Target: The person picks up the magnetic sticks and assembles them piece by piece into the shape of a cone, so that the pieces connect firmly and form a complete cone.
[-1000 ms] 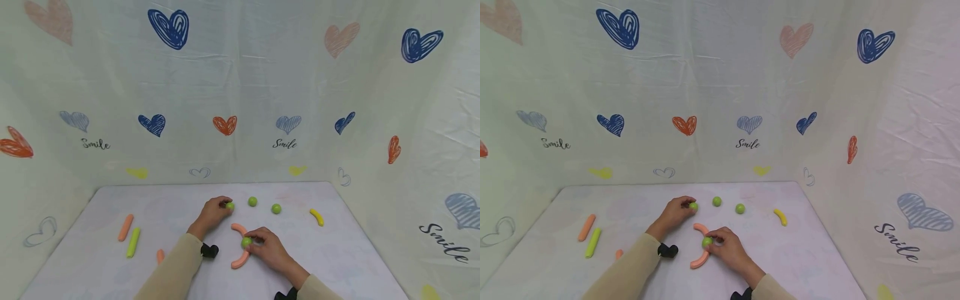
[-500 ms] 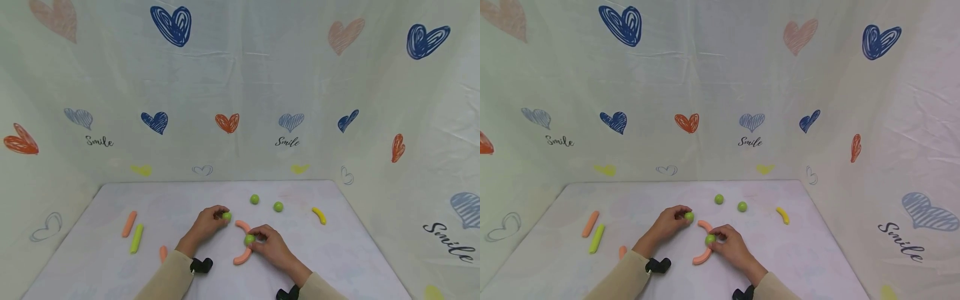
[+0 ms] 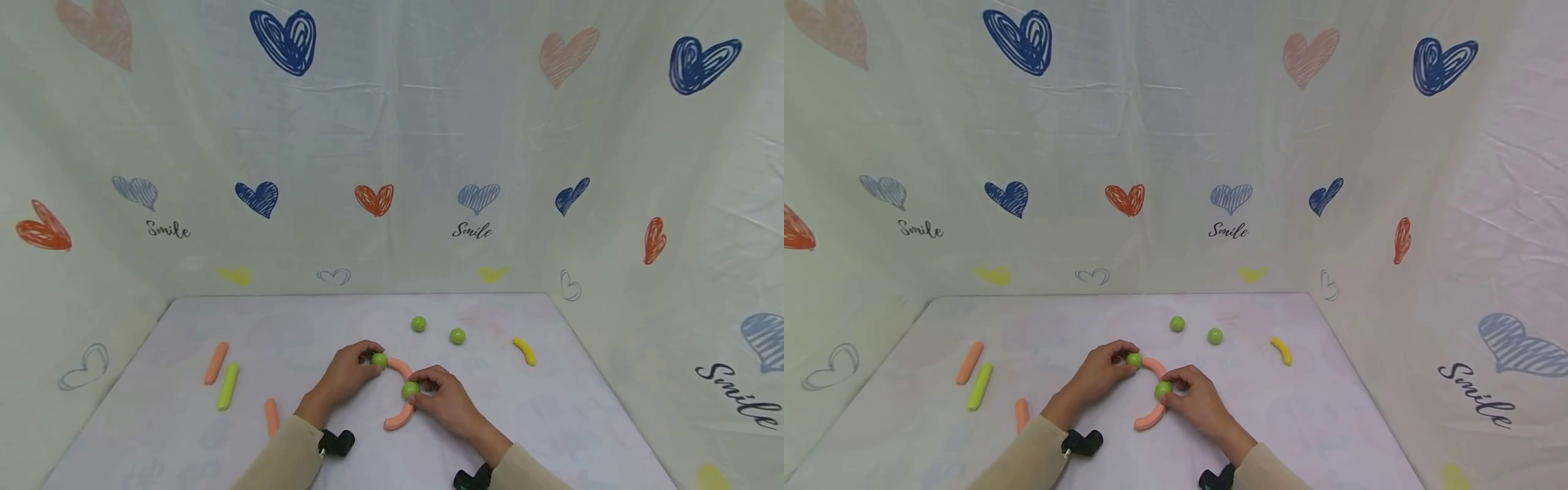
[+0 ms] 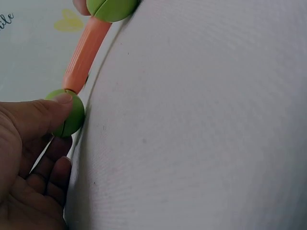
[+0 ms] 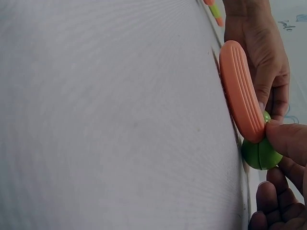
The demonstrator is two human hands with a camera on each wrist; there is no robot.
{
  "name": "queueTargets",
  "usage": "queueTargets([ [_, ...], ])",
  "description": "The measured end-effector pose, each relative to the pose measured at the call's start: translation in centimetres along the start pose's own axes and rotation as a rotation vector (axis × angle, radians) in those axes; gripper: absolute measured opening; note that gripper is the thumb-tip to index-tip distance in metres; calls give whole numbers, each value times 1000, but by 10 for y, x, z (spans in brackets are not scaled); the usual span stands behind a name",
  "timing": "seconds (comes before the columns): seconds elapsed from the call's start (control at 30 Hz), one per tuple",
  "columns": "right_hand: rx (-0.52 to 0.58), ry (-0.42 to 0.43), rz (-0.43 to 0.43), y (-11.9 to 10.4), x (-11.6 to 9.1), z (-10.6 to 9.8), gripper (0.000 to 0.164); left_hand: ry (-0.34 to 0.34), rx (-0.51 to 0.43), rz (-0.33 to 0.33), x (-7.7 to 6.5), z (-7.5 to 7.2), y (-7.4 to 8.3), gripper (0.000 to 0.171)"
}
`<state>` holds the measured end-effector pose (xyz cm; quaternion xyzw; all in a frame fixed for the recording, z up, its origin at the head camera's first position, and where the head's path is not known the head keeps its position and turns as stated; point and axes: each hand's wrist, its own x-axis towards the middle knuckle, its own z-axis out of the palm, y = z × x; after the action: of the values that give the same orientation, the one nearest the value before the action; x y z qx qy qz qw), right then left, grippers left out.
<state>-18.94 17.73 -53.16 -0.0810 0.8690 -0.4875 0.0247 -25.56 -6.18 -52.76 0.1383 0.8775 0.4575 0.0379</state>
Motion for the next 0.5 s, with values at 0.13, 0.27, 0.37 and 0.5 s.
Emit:
queueTargets([
  [0.13, -3, 0, -8, -2, 0, 0, 27, -1, -11, 7, 0, 2, 2, 26],
  [0.27, -6, 2, -7, -1, 0, 1, 28, 2, -14, 7, -1, 3, 1, 26],
  [0.37, -6, 6, -2, 0, 0, 1, 28, 7, 0, 15, -2, 5, 3, 26],
  [0.5, -8, 8, -7, 0, 0, 1, 28, 13, 41, 29, -3, 7, 5, 26],
])
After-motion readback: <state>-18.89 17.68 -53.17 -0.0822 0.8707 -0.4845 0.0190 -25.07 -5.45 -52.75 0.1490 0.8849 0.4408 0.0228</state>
